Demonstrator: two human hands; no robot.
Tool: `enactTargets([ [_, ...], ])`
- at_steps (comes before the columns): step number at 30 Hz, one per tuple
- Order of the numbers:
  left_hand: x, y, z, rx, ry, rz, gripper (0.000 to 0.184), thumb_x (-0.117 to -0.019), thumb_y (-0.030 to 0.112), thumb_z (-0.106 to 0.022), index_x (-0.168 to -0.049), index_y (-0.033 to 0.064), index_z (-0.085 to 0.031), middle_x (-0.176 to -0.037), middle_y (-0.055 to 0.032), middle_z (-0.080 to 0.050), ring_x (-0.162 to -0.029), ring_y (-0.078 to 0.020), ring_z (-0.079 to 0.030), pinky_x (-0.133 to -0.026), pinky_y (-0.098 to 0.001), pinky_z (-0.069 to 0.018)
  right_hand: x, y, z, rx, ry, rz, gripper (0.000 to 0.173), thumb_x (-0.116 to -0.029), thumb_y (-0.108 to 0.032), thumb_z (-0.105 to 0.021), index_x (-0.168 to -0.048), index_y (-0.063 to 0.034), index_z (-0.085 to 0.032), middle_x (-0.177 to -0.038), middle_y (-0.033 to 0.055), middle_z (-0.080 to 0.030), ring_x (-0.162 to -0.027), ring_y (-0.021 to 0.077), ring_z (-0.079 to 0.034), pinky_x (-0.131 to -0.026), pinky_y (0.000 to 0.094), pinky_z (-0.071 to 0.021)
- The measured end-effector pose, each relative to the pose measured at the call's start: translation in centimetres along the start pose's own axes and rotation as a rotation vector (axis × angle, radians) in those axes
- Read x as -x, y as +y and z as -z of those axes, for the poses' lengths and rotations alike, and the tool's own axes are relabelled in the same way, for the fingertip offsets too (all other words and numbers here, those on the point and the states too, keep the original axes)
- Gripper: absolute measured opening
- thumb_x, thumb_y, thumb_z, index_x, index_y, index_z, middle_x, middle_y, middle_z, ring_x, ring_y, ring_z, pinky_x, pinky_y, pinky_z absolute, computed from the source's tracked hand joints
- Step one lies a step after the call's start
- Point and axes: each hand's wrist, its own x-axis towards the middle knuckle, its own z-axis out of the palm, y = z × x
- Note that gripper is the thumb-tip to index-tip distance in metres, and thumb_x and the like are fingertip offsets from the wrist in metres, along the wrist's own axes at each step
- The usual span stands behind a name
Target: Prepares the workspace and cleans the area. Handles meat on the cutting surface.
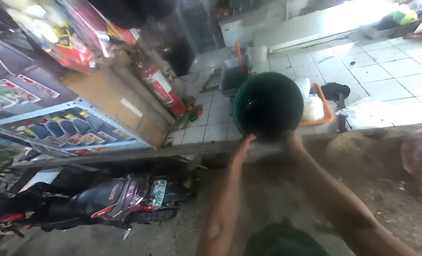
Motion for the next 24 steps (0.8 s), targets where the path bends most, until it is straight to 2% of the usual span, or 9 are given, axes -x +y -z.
enactTargets([
  [2, 0.5, 0.5, -0.1, 0.032, -0.046, 0.007, 0.036, -0.0997, 0.040, -0.062, -0.123, 0.0118, -0.065, -0.098, -0.0058, -0.063, -0.081, -0.0146, -0.059, -0.070, -0.0332, -0.0518, -0.7, 0.9, -0.3, -0.039, 0.016, 0.018, 0.032, -0.0992, -0.033, -0.058, -0.099, -0.0039, -0.069, -0.089, 0.0114, -0.066, -0.079, 0.0224, -0.063, -0.070, 0.0468, -0.0536],
  [5, 1.1, -0.7, -0.1, 0.094, -0.071, 0.030, 0.027, -0.0989, 0.032, -0.063, -0.114, 0.0097, -0.065, -0.084, -0.0023, -0.060, -0.070, -0.0122, -0.056, -0.065, -0.0308, -0.0510, 0.5, 1.9, -0.1, -0.085, 0.016, 0.025, 0.027, -0.0999, -0.028, -0.055, -0.098, -0.0036, -0.067, -0.084, 0.0090, -0.063, -0.073, 0.0191, -0.060, -0.066, 0.0424, -0.0528],
  [7, 1.4, -1.5, 0.1, 0.131, -0.098, 0.035, 0.023, -0.0980, 0.029, -0.064, -0.111, 0.0097, -0.064, -0.080, -0.0012, -0.059, -0.067, -0.0111, -0.057, -0.063, -0.0288, -0.0514, 1.2, 2.6, 0.0, -0.063, 0.026, 0.030, 0.027, -0.0993, -0.028, -0.056, -0.098, -0.0034, -0.067, -0.086, 0.0098, -0.064, -0.077, 0.0201, -0.061, -0.069, 0.0440, -0.0526],
  [10, 0.4, -4.7, 0.7, 0.160, -0.119, 0.078, 0.032, -0.0952, 0.029, -0.066, -0.117, 0.0057, -0.065, -0.092, -0.0090, -0.067, -0.079, -0.0180, -0.064, -0.070, -0.0361, -0.0560, 2.3, 4.0, 0.0, -0.017, 0.036, 0.000, 0.027, -0.0986, -0.027, -0.057, -0.102, -0.0018, -0.067, -0.092, 0.0126, -0.066, -0.083, 0.0221, -0.063, -0.073, 0.0454, -0.0546],
  [14, 0.4, -6.8, 1.3, 0.123, 0.006, 0.201, 0.029, -0.0944, 0.031, -0.068, -0.107, 0.0054, -0.066, -0.081, -0.0049, -0.060, -0.067, -0.0148, -0.057, -0.063, -0.0324, -0.0516, 3.7, 5.2, -0.2, 0.031, 0.020, -0.108, 0.025, -0.0941, -0.022, -0.065, -0.105, 0.0003, -0.068, -0.098, 0.0153, -0.069, -0.089, 0.0245, -0.066, -0.078, 0.0468, -0.0564],
  [17, 1.0, -7.5, 2.1, 0.062, 0.044, 0.252, 0.056, -0.0940, 0.053, -0.067, -0.127, 0.0073, -0.064, -0.109, -0.0144, -0.065, -0.089, -0.0248, -0.061, -0.077, -0.0436, -0.0535, 4.6, 6.3, -0.7, 0.011, 0.051, -0.192, 0.028, -0.0929, -0.020, -0.068, -0.111, 0.0014, -0.067, -0.106, 0.0178, -0.067, -0.096, 0.0273, -0.065, -0.081, 0.0493, -0.0552],
  [19, 0.9, -7.8, 2.4, -0.005, 0.053, 0.237, 0.074, -0.0942, 0.069, -0.058, -0.136, 0.0082, -0.061, -0.122, -0.0200, -0.065, -0.099, -0.0312, -0.063, -0.083, -0.0507, -0.0545, 5.0, 6.5, -1.2, 0.015, 0.075, -0.216, 0.035, -0.0983, -0.031, -0.064, -0.116, -0.0006, -0.067, -0.114, 0.0180, -0.067, -0.103, 0.0286, -0.064, -0.086, 0.0516, -0.0546],
  [22, 1.5, -7.6, 2.4, -0.057, 0.060, 0.262, 0.067, -0.0995, 0.062, -0.055, -0.135, 0.0047, -0.061, -0.123, -0.0204, -0.064, -0.108, -0.0318, -0.062, -0.090, -0.0528, -0.0535, 5.7, 6.4, -1.6, 0.115, 0.103, -0.261, 0.064, -0.1039, -0.060, -0.047, -0.128, -0.0030, -0.064, -0.124, 0.0193, -0.066, -0.114, 0.0313, -0.063, -0.094, 0.0543, -0.0530],
  [24, 1.7, -8.5, 2.3, -0.059, 0.053, 0.286, 0.065, -0.1000, 0.057, -0.057, -0.137, 0.0036, -0.060, -0.129, -0.0221, -0.063, -0.118, -0.0351, -0.061, -0.097, -0.0575, -0.0514, 5.8, 7.1, -1.5, 0.198, 0.104, -0.286, 0.069, -0.1058, -0.061, -0.041, -0.129, 0.0006, -0.063, -0.126, 0.0229, -0.064, -0.115, 0.0347, -0.062, -0.095, 0.0566, -0.0517],
])
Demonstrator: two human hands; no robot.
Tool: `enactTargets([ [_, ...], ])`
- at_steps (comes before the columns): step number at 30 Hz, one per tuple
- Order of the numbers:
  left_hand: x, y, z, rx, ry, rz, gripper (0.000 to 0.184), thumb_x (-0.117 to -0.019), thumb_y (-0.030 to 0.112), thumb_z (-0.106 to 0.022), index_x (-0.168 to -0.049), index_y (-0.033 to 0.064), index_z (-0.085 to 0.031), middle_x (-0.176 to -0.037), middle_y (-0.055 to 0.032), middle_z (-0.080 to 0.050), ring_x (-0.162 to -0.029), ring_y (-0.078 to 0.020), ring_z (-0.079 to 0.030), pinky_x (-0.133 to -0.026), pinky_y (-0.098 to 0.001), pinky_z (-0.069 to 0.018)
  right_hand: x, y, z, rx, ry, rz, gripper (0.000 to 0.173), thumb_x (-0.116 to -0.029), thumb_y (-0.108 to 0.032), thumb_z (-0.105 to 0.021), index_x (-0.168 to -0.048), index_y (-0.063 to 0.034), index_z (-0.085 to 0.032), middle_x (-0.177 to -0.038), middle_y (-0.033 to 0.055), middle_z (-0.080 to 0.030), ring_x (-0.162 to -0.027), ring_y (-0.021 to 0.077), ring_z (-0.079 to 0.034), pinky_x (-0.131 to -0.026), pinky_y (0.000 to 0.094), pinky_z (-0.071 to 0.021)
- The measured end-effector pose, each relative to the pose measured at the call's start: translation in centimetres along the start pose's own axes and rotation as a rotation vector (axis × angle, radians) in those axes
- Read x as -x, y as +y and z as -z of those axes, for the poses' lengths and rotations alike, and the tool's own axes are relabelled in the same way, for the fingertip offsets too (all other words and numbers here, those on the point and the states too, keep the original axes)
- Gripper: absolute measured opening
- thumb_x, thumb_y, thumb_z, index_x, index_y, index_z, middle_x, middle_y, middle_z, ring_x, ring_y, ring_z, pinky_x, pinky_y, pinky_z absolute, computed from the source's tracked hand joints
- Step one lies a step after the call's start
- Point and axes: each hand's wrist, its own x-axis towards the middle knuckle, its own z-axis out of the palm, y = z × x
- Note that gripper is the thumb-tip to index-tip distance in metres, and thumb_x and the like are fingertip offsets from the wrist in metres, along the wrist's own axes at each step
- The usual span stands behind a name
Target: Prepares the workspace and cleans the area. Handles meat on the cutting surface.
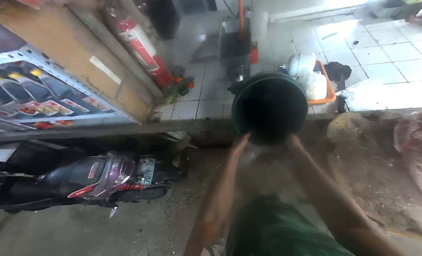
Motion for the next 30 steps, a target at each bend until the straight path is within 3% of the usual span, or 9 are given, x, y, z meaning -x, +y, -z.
enactTargets([
  [3, -1.4, -2.2, -0.2, 0.042, -0.043, 0.018, 0.067, -0.1000, 0.059, -0.057, -0.142, 0.0065, -0.055, -0.129, -0.0214, -0.062, -0.112, -0.0336, -0.061, -0.091, -0.0539, -0.0535, -0.5, 0.9, -0.2, -0.047, -0.020, -0.015, 0.061, -0.1065, -0.055, -0.046, -0.127, 0.0001, -0.063, -0.119, 0.0203, -0.065, -0.106, 0.0304, -0.063, -0.090, 0.0509, -0.0536],
  [9, -0.5, -1.1, 0.1, 0.061, -0.050, -0.016, 0.058, -0.1018, 0.056, -0.057, -0.130, 0.0054, -0.059, -0.095, -0.0120, -0.060, -0.075, -0.0204, -0.055, -0.069, -0.0399, -0.0518, 0.3, 0.6, 0.0, -0.101, -0.055, -0.034, 0.060, -0.1050, -0.057, -0.049, -0.133, -0.0046, -0.061, -0.123, 0.0179, -0.066, -0.109, 0.0291, -0.065, -0.090, 0.0510, -0.0549],
  [14, 0.3, 2.2, 0.4, 0.029, 0.020, -0.150, 0.050, -0.0938, 0.049, -0.068, -0.115, 0.0035, -0.068, -0.099, -0.0135, -0.067, -0.085, -0.0235, -0.063, -0.076, -0.0454, -0.0551, 1.0, -2.9, 1.1, -0.139, -0.073, 0.050, 0.063, -0.1020, -0.062, -0.050, -0.135, -0.0098, -0.061, -0.127, 0.0135, -0.066, -0.114, 0.0269, -0.063, -0.094, 0.0518, -0.0541],
  [16, 0.7, 5.0, 0.4, -0.020, 0.007, -0.217, 0.046, -0.0975, 0.048, -0.062, -0.114, 0.0063, -0.068, -0.091, -0.0082, -0.062, -0.078, -0.0187, -0.058, -0.071, -0.0406, -0.0517, 0.1, -5.5, 1.7, -0.095, -0.050, 0.073, 0.073, -0.0960, -0.072, -0.050, -0.137, -0.0131, -0.062, -0.128, 0.0133, -0.067, -0.114, 0.0279, -0.065, -0.093, 0.0548, -0.0554],
  [18, 0.9, 8.1, 0.5, -0.049, -0.005, -0.212, 0.048, -0.1027, 0.049, -0.055, -0.116, 0.0048, -0.067, -0.091, -0.0085, -0.060, -0.079, -0.0195, -0.056, -0.074, -0.0421, -0.0509, -1.0, -8.3, 1.7, -0.087, -0.041, 0.102, 0.071, -0.0970, -0.071, -0.049, -0.136, -0.0130, -0.061, -0.122, 0.0141, -0.066, -0.103, 0.0270, -0.064, -0.084, 0.0522, -0.0546],
  [21, 0.2, 10.6, 0.2, -0.038, 0.026, -0.163, 0.047, -0.1011, 0.051, -0.054, -0.108, 0.0065, -0.066, -0.079, -0.0037, -0.052, -0.067, -0.0177, -0.051, -0.064, -0.0407, -0.0497, -2.2, -10.5, 1.5, -0.088, -0.077, 0.135, 0.062, -0.1023, -0.064, -0.044, -0.136, -0.0144, -0.059, -0.113, 0.0118, -0.065, -0.091, 0.0228, -0.062, -0.075, 0.0463, -0.0532],
  [25, -0.1, 9.2, 0.0, -0.078, 0.046, -0.163, 0.052, -0.1001, 0.055, -0.055, -0.112, 0.0055, -0.067, -0.086, -0.0080, -0.057, -0.071, -0.0197, -0.054, -0.067, -0.0424, -0.0512, -2.0, -9.0, 1.9, -0.082, -0.096, 0.129, 0.066, -0.1030, -0.064, -0.044, -0.139, -0.0113, -0.058, -0.124, 0.0162, -0.065, -0.104, 0.0287, -0.064, -0.084, 0.0528, -0.0544],
  [27, 0.4, 7.8, 0.0, -0.071, 0.026, -0.172, 0.054, -0.1013, 0.053, -0.055, -0.122, 0.0048, -0.065, -0.100, -0.0125, -0.062, -0.083, -0.0220, -0.057, -0.075, -0.0437, -0.0509, -0.9, -8.1, 2.0, -0.053, -0.082, 0.092, 0.068, -0.1024, -0.066, -0.044, -0.140, -0.0115, -0.058, -0.130, 0.0171, -0.064, -0.113, 0.0311, -0.063, -0.091, 0.0562, -0.0527],
  [30, 0.7, 5.9, 0.1, -0.051, 0.024, -0.143, 0.059, -0.0997, 0.056, -0.056, -0.130, 0.0053, -0.065, -0.126, -0.0201, -0.065, -0.116, -0.0330, -0.062, -0.095, -0.0578, -0.0513, -0.3, -6.6, 1.9, 0.014, -0.045, 0.048, 0.076, -0.0985, -0.071, -0.046, -0.138, -0.0088, -0.062, -0.136, 0.0194, -0.062, -0.125, 0.0349, -0.060, -0.100, 0.0625, -0.0490],
])
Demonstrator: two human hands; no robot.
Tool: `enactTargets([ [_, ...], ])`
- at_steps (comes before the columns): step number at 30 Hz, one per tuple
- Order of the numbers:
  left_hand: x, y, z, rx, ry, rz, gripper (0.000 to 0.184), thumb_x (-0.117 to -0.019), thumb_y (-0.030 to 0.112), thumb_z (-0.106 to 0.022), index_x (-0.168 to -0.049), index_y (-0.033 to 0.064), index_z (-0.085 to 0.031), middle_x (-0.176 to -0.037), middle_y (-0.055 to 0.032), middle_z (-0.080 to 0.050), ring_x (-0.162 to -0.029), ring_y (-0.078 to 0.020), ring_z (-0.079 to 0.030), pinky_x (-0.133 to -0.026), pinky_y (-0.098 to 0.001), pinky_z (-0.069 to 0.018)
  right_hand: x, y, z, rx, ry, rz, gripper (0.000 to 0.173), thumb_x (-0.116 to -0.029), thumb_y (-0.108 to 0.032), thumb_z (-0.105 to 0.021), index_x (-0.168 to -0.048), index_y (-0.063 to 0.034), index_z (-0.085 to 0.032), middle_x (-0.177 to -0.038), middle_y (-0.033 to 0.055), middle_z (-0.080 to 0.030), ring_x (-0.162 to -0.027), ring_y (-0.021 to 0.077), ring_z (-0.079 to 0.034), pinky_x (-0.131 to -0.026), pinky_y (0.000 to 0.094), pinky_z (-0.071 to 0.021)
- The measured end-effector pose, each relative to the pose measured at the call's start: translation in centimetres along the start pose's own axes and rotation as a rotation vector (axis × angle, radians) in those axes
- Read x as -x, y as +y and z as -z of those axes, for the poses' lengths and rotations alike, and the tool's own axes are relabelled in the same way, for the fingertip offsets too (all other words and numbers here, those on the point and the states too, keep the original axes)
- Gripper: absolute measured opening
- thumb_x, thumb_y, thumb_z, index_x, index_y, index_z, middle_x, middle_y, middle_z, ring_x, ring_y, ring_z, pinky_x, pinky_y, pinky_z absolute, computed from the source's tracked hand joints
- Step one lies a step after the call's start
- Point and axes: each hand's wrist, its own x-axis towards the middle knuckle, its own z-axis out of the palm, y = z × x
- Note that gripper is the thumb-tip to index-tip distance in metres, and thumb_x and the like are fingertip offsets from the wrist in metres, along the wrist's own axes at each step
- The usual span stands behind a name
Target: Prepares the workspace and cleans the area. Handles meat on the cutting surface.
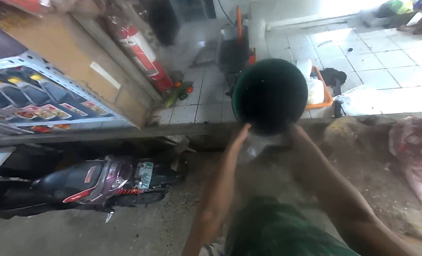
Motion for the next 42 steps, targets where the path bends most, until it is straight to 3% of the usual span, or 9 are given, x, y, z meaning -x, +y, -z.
enactTargets([
  [4, 0.7, -1.4, 0.2, 0.059, 0.008, 0.048, 0.056, -0.1010, 0.054, -0.057, -0.130, 0.0055, -0.064, -0.117, -0.0178, -0.065, -0.102, -0.0286, -0.062, -0.086, -0.0513, -0.0526, 0.5, 1.7, -0.3, -0.055, -0.042, -0.030, 0.066, -0.0993, -0.067, -0.050, -0.129, -0.0093, -0.063, -0.112, 0.0149, -0.067, -0.097, 0.0278, -0.064, -0.081, 0.0508, -0.0546],
  [6, 0.7, -2.6, 0.2, 0.062, 0.008, 0.096, 0.056, -0.1001, 0.055, -0.058, -0.129, 0.0074, -0.063, -0.103, -0.0134, -0.063, -0.085, -0.0235, -0.058, -0.074, -0.0445, -0.0516, 0.2, 2.9, -0.5, -0.055, -0.052, -0.045, 0.061, -0.1009, -0.063, -0.052, -0.129, -0.0098, -0.064, -0.112, 0.0144, -0.067, -0.096, 0.0273, -0.065, -0.080, 0.0500, -0.0551],
  [15, 0.0, -7.1, 1.3, 0.098, -0.029, 0.173, 0.070, -0.0999, 0.069, -0.048, -0.133, 0.0091, -0.060, -0.102, -0.0137, -0.062, -0.079, -0.0227, -0.057, -0.070, -0.0429, -0.0520, 0.5, 7.8, -1.9, -0.111, -0.105, -0.110, 0.054, -0.1021, -0.056, -0.054, -0.132, -0.0125, -0.062, -0.110, 0.0107, -0.069, -0.090, 0.0228, -0.067, -0.075, 0.0437, -0.0577],
  [20, -0.9, -8.6, 1.3, 0.080, -0.052, 0.178, 0.067, -0.1018, 0.069, -0.043, -0.130, 0.0109, -0.061, -0.095, -0.0107, -0.060, -0.071, -0.0204, -0.055, -0.065, -0.0400, -0.0514, 1.0, 8.9, -3.2, -0.064, -0.054, -0.108, 0.052, -0.1007, -0.061, -0.053, -0.115, -0.0128, -0.063, -0.077, 0.0036, -0.057, -0.057, 0.0140, -0.051, -0.051, 0.0344, -0.0471],
  [26, -1.2, -9.0, 0.9, 0.046, -0.064, 0.204, 0.070, -0.1032, 0.069, -0.039, -0.129, 0.0074, -0.061, -0.092, -0.0126, -0.062, -0.070, -0.0221, -0.059, -0.069, -0.0421, -0.0552, 0.9, 9.4, -3.3, 0.055, -0.019, -0.195, 0.072, -0.0942, -0.070, -0.057, -0.136, -0.0112, -0.059, -0.124, 0.0160, -0.065, -0.108, 0.0307, -0.063, -0.085, 0.0545, -0.0543],
  [30, -1.0, -9.6, 0.6, 0.021, -0.064, 0.193, 0.067, -0.1037, 0.066, -0.041, -0.133, 0.0089, -0.062, -0.103, -0.0167, -0.066, -0.081, -0.0263, -0.064, -0.074, -0.0471, -0.0568, 0.7, 10.1, -3.2, 0.027, -0.048, -0.175, 0.054, -0.1001, -0.063, -0.054, -0.114, -0.0113, -0.062, -0.073, 0.0013, -0.050, -0.054, 0.0125, -0.045, -0.050, 0.0329, -0.0445],
  [33, -1.4, -10.8, 0.3, 0.046, -0.068, 0.164, 0.063, -0.1043, 0.065, -0.041, -0.142, 0.0172, -0.055, -0.107, -0.0145, -0.065, -0.079, -0.0238, -0.062, -0.070, -0.0435, -0.0558, 0.4, 10.4, -3.4, 0.036, -0.025, -0.160, 0.057, -0.0989, -0.063, -0.055, -0.123, -0.0118, -0.061, -0.086, 0.0064, -0.057, -0.065, 0.0176, -0.052, -0.058, 0.0387, -0.0482],
  [37, -1.7, -12.2, 0.1, 0.048, -0.079, 0.133, 0.065, -0.1058, 0.062, -0.039, -0.150, 0.0160, -0.050, -0.142, -0.0170, -0.059, -0.123, -0.0306, -0.061, -0.098, -0.0546, -0.0529, 0.2, 10.5, -3.5, 0.055, -0.003, -0.157, 0.063, -0.0977, -0.064, -0.057, -0.130, -0.0101, -0.059, -0.102, 0.0133, -0.062, -0.083, 0.0249, -0.058, -0.069, 0.0462, -0.0514],
  [42, -2.4, -13.4, -0.3, 0.111, -0.086, 0.232, 0.067, -0.1024, 0.069, -0.041, -0.145, 0.0187, -0.053, -0.113, -0.0152, -0.064, -0.083, -0.0240, -0.062, -0.069, -0.0412, -0.0552, -0.2, 11.8, -3.3, 0.036, -0.053, -0.165, 0.057, -0.0993, -0.062, -0.056, -0.127, -0.0129, -0.059, -0.085, 0.0056, -0.056, -0.065, 0.0162, -0.050, -0.058, 0.0372, -0.0477],
])
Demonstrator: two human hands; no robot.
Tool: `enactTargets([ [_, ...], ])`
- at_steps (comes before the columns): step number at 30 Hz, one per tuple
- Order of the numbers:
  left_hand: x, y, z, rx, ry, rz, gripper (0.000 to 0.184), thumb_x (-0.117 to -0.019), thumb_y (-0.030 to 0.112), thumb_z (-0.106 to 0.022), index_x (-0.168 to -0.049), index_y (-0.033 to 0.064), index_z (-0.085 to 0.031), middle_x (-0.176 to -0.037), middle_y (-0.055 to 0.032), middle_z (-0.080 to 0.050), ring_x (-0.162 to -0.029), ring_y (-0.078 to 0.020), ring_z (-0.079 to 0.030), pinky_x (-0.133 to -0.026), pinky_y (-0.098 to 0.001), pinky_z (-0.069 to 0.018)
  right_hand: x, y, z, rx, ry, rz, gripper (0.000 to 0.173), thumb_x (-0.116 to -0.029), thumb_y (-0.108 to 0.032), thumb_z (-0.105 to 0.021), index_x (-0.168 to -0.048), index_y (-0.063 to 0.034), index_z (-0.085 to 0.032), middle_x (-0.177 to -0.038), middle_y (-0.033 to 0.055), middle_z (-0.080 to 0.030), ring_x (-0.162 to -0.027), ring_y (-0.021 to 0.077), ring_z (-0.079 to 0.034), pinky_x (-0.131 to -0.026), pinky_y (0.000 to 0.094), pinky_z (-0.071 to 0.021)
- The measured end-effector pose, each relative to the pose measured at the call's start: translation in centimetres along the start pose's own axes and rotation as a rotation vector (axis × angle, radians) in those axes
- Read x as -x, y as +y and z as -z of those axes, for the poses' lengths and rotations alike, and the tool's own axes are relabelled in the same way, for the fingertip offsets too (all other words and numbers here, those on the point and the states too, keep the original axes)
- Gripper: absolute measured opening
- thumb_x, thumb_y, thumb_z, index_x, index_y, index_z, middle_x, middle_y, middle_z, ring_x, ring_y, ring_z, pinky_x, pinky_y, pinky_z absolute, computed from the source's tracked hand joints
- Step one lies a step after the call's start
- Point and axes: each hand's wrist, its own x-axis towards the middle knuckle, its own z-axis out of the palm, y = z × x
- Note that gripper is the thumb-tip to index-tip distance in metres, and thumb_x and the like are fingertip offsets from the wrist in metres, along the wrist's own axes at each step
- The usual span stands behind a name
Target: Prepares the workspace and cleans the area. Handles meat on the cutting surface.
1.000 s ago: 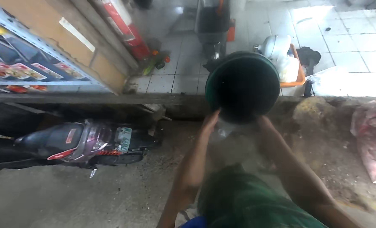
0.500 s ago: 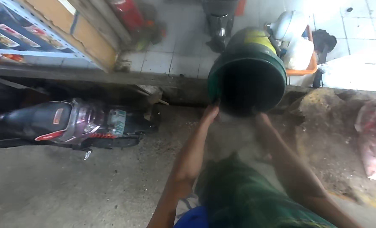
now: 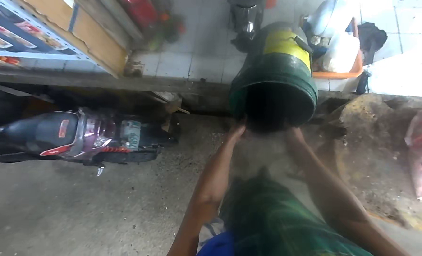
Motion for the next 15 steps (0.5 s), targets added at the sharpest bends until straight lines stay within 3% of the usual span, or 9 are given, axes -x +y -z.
enactTargets([
  [2, 0.1, -0.2, 0.1, 0.002, -0.007, 0.012, 0.068, -0.1027, 0.069, -0.040, -0.144, 0.0174, -0.053, -0.112, -0.0152, -0.063, -0.082, -0.0236, -0.061, -0.070, -0.0408, -0.0542, -0.2, 0.4, -0.3, -0.003, -0.010, 0.010, 0.050, -0.1010, -0.060, -0.054, -0.120, -0.0144, -0.059, -0.071, 0.0007, -0.049, -0.052, 0.0121, -0.044, -0.048, 0.0319, -0.0435],
  [4, -0.4, -1.0, 0.1, 0.017, 0.001, -0.020, 0.067, -0.1023, 0.068, -0.042, -0.146, 0.0180, -0.053, -0.129, -0.0165, -0.063, -0.103, -0.0274, -0.065, -0.082, -0.0479, -0.0571, -0.4, 0.7, -0.4, 0.002, -0.019, 0.028, 0.049, -0.1021, -0.059, -0.053, -0.124, -0.0158, -0.059, -0.070, 0.0009, -0.049, -0.050, 0.0129, -0.043, -0.048, 0.0326, -0.0439],
  [6, -0.9, -1.6, 0.1, 0.052, -0.007, -0.039, 0.068, -0.1011, 0.069, -0.045, -0.149, 0.0210, -0.051, -0.141, -0.0147, -0.060, -0.123, -0.0289, -0.061, -0.095, -0.0540, -0.0554, -0.9, 1.2, -0.6, 0.032, -0.005, 0.058, 0.053, -0.1019, -0.059, -0.053, -0.134, -0.0177, -0.059, -0.079, 0.0055, -0.055, -0.057, 0.0164, -0.048, -0.053, 0.0370, -0.0465],
  [7, -1.0, -1.7, 0.0, 0.064, -0.011, -0.034, 0.068, -0.1008, 0.069, -0.046, -0.149, 0.0205, -0.051, -0.142, -0.0145, -0.059, -0.125, -0.0291, -0.060, -0.096, -0.0547, -0.0547, -1.0, 1.4, -0.6, 0.050, 0.004, 0.062, 0.054, -0.1016, -0.060, -0.054, -0.134, -0.0172, -0.058, -0.084, 0.0071, -0.058, -0.060, 0.0176, -0.050, -0.055, 0.0387, -0.0476],
  [10, -1.4, -2.1, -0.3, 0.070, 0.002, -0.048, 0.067, -0.1007, 0.069, -0.047, -0.145, 0.0185, -0.055, -0.134, -0.0147, -0.063, -0.114, -0.0274, -0.064, -0.088, -0.0501, -0.0567, -1.4, 2.0, -0.8, 0.053, 0.025, 0.041, 0.056, -0.1008, -0.061, -0.054, -0.133, -0.0150, -0.058, -0.089, 0.0080, -0.060, -0.066, 0.0180, -0.053, -0.060, 0.0391, -0.0497],
  [15, -1.7, -2.3, -0.5, 0.088, 0.017, -0.163, 0.058, -0.1038, 0.058, -0.051, -0.144, 0.0156, -0.056, -0.135, -0.0118, -0.065, -0.119, -0.0225, -0.064, -0.099, -0.0473, -0.0554, -1.9, 3.0, -1.1, 0.060, 0.030, 0.067, 0.055, -0.1022, -0.058, -0.054, -0.136, -0.0147, -0.059, -0.093, 0.0107, -0.063, -0.072, 0.0201, -0.057, -0.066, 0.0418, -0.0533],
])
